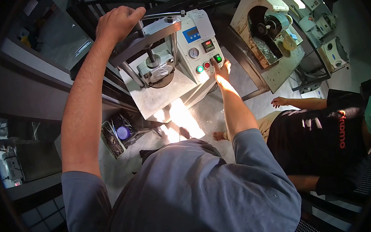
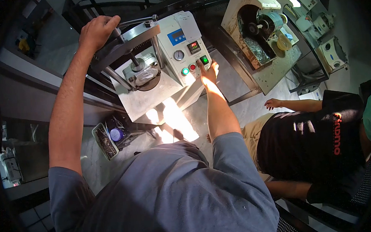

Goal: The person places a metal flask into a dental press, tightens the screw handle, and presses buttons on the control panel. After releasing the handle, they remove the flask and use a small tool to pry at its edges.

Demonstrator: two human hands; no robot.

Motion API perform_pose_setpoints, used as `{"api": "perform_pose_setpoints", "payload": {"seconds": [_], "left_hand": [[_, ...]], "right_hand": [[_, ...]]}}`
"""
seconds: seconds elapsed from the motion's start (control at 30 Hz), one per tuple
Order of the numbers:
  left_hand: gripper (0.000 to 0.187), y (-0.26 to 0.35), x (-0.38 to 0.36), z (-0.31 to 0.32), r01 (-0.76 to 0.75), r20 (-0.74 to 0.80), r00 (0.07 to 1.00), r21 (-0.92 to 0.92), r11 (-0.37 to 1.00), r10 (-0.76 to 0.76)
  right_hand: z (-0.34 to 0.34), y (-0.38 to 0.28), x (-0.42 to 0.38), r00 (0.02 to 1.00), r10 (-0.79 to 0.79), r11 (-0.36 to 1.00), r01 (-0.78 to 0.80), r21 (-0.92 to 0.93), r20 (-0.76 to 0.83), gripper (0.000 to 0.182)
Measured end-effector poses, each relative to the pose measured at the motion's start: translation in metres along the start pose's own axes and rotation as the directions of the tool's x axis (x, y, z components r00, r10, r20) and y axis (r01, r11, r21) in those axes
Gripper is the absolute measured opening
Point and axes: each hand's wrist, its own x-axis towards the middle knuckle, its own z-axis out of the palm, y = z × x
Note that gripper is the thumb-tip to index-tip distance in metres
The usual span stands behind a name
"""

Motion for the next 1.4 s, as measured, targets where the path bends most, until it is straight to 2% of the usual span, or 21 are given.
{"api": "perform_pose_setpoints", "payload": {"seconds": [0.33, 0.4, 0.5, 0.7, 0.8, 0.87, 0.97, 1.0, 1.13, 1.3, 1.4], "left_hand": [[0.061, -0.005, 0.004, 0.006, -0.016, -0.027, 1.0, -0.004, 1.0, 0.015], [0.062, -0.006, 0.005, 0.006, -0.016, -0.036, 0.999, 0.0, 1.0, 0.016], [0.061, -0.004, 0.004, 0.005, -0.016, -0.028, 0.999, 0.0, 1.0, 0.016], [0.061, -0.004, 0.004, 0.004, -0.013, -0.035, 0.999, -0.008, 1.0, 0.013], [0.062, -0.001, 0.002, 0.001, -0.007, -0.023, 1.0, -0.009, 1.0, 0.007], [0.057, 0.004, 0.001, -0.009, -0.018, 0.056, 0.998, -0.031, 0.999, 0.019], [0.054, 0.007, -0.001, -0.007, 0.011, -0.007, 1.0, -0.047, 0.999, -0.011], [0.054, 0.009, -0.001, -0.009, 0.042, 0.046, 0.998, -0.054, 0.998, -0.039], [0.054, 0.011, -0.002, -0.011, 0.051, 0.086, 0.995, -0.036, 0.998, -0.048], [0.057, 0.004, 0.0, -0.003, -0.01, -0.015, 1.0, -0.034, 0.999, 0.009], [0.058, 0.004, 0.001, -0.004, -0.013, 0.001, 1.0, -0.03, 0.999, 0.013]], "right_hand": [[0.001, 0.005, 0.001, 1.0, -0.01, 0.999, 0.01, -0.034, -0.008, 0.077], [-0.001, 0.004, 0.001, 0.998, 0.017, 1.0, -0.016, -0.02, 0.056, 0.076], [-0.001, 0.003, 0.001, 0.998, 0.011, 0.999, -0.009, -0.037, 0.054, 0.078], [0.0, 0.0, 0.0, 1.0, -0.011, 1.0, 0.011, -0.01, -0.002, 0.071], [0.001, 0.003, 0.0, 1.0, -0.012, 1.0, 0.013, 0.017, -0.016, 0.07], [0.001, 0.007, -0.002, 1.0, -0.019, 1.0, 0.019, 0.012, -0.011, 0.07], [0.002, 0.004, 0.002, 0.998, -0.056, 0.998, 0.056, 0.018, -0.012, 0.068], [0.002, 0.001, 0.003, 0.999, -0.046, 0.999, 0.046, 0.01, -0.008, 0.068], [0.0, 0.002, 0.001, 1.0, -0.016, 1.0, 0.016, -0.003, 0.007, 0.07], [-0.002, 0.002, -0.002, 0.999, -0.007, 1.0, 0.008, -0.009, 0.043, 0.071], [-0.001, 0.002, 0.0, 0.998, -0.02, 1.0, 0.02, -0.002, 0.055, 0.071]]}}
